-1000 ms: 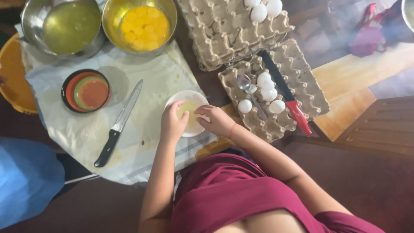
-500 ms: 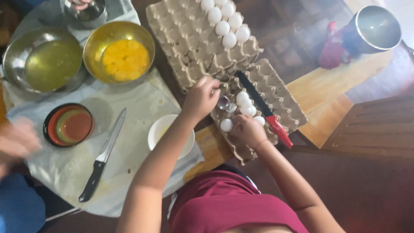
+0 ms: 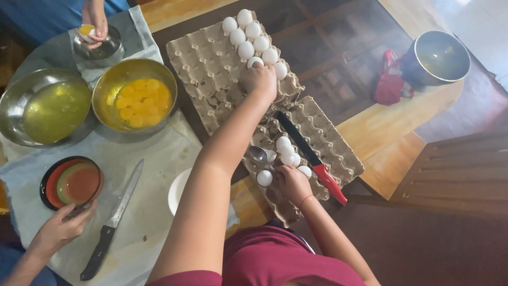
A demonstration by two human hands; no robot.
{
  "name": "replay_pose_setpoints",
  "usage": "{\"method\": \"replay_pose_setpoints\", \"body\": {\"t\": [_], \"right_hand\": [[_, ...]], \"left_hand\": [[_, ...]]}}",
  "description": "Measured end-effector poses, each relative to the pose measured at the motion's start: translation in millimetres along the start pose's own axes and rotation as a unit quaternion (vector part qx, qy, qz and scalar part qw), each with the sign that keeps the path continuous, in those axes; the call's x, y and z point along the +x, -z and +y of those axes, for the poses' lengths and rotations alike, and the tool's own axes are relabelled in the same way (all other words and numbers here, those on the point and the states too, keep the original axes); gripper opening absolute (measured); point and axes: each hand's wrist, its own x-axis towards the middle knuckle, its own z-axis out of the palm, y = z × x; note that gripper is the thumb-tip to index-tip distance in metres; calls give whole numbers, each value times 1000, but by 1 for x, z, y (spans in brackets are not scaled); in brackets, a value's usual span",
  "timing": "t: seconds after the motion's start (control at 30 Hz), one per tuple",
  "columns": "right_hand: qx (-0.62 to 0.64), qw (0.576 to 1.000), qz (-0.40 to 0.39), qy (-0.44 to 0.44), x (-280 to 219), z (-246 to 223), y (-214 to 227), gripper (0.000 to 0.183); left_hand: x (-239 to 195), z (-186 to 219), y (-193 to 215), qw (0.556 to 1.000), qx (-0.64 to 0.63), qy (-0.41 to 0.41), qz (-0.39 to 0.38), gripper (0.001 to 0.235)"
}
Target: Cracking eggs and separating yolks from whites by hand into different bowls.
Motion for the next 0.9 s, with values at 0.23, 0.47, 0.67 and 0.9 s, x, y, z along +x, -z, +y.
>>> {"method": "replay_pose_setpoints", "body": {"t": [0.23,0.47,0.67,0.9], "right_hand": [[139,988,-54,-38,-5,2,37,33],[354,928,-26,-111,-16,12,47,25],[433,893,-6,-119,-28,-20,73,19],[322,947,12,-9,-15,-35,81,24]], "left_hand": [[42,1,-116,948,-8,-49,315,21],[-2,-12,-6,987,-68,-84,121,27],[-76,-40,37,809,-573,103,81,55],[-230,-94,46,326,-869,372,11,29]]}}
